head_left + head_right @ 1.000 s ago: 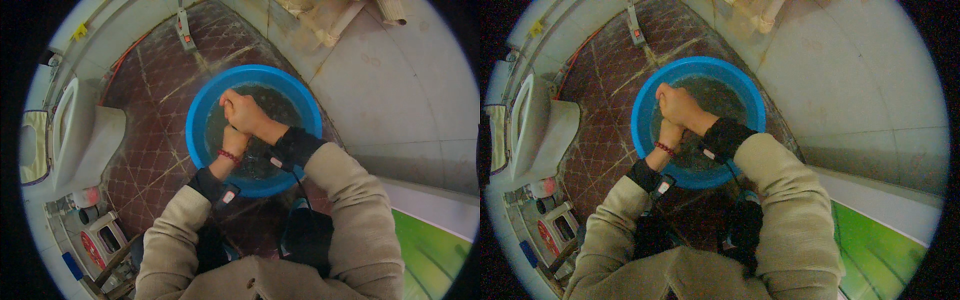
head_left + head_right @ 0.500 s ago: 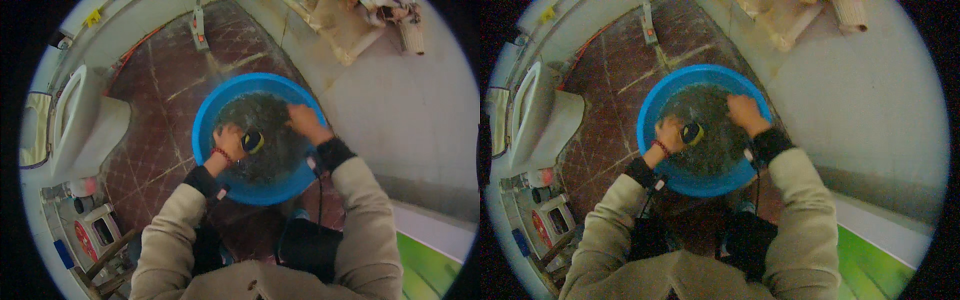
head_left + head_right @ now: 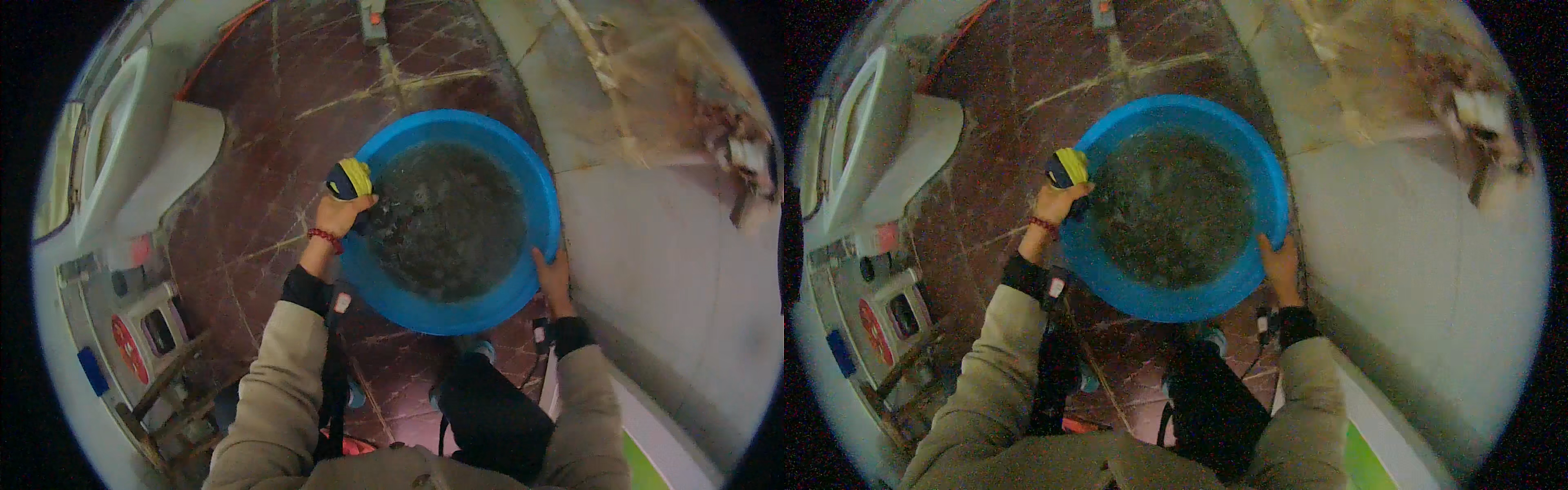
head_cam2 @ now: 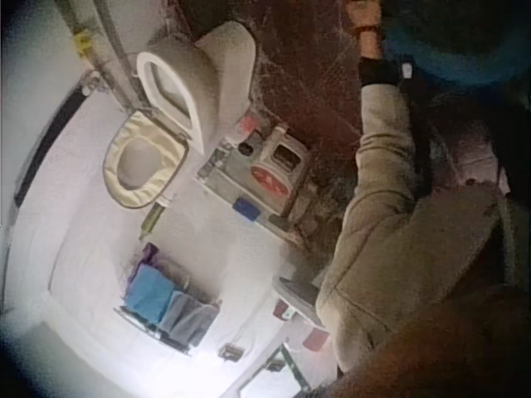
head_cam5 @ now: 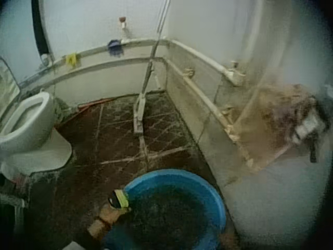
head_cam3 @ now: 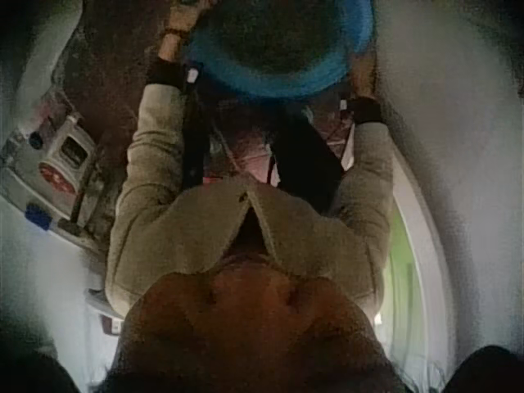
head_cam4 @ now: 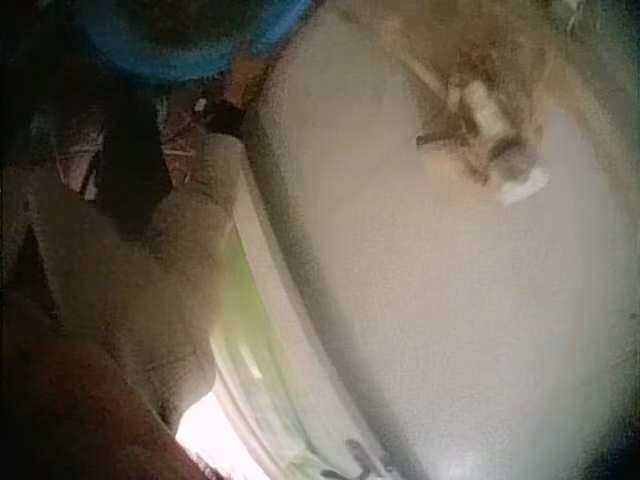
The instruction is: The person washes a cloth in a blue basin, scrubs the toilet bowl with a red brush, and rinses the cloth again. The person handles the basin, cloth, and brush throughout the sequence.
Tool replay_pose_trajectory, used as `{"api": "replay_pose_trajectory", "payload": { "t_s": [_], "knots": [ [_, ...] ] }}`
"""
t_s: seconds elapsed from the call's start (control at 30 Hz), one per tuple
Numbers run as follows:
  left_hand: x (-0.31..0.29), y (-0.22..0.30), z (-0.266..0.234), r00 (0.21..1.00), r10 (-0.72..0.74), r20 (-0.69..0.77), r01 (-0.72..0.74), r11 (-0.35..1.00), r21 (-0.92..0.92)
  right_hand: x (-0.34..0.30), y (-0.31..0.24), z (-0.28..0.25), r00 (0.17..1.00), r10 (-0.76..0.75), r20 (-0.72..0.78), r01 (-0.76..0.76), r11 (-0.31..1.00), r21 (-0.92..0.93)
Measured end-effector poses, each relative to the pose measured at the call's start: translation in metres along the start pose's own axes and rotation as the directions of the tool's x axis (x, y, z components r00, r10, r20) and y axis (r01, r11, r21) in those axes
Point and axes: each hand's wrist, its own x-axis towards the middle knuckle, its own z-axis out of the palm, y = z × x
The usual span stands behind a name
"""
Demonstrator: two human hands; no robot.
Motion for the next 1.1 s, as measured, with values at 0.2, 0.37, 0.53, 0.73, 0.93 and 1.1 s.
{"api": "replay_pose_trajectory", "payload": {
  "t_s": [0.2, 0.37, 0.53, 0.73, 0.93, 1.1],
  "knots": [
    [-0.014, -0.003, 0.003, 0.988, 0.015, -0.157, -0.078, 0.913, -0.401, -0.007, -0.01, 0.017, 0.973, 0.021, -0.23, 0.025, 0.98, 0.196],
    [-0.062, 0.017, -0.013, 0.983, -0.057, -0.175, -0.05, 0.832, -0.552, -0.025, -0.046, -0.012, 0.983, 0.092, -0.157, -0.036, 0.945, 0.324],
    [-0.119, 0.037, -0.037, 0.963, -0.202, -0.18, 0.039, 0.762, -0.646, -0.046, -0.085, -0.061, 0.989, 0.139, -0.055, -0.122, 0.963, 0.24],
    [-0.222, 0.108, -0.132, 0.933, -0.295, -0.205, 0.085, 0.735, -0.673, -0.133, -0.172, -0.111, 0.999, 0.041, 0.023, -0.046, 0.961, 0.273],
    [-0.331, 0.19, -0.25, 0.862, -0.441, -0.249, 0.115, 0.649, -0.752, -0.179, -0.302, -0.157, 0.978, 0.003, 0.208, -0.023, 0.995, 0.098],
    [-0.395, 0.243, -0.334, 0.803, -0.485, -0.345, -0.103, 0.458, -0.883, -0.195, -0.451, -0.185, 0.902, -0.282, 0.327, 0.28, 0.958, 0.054]
  ]
}}
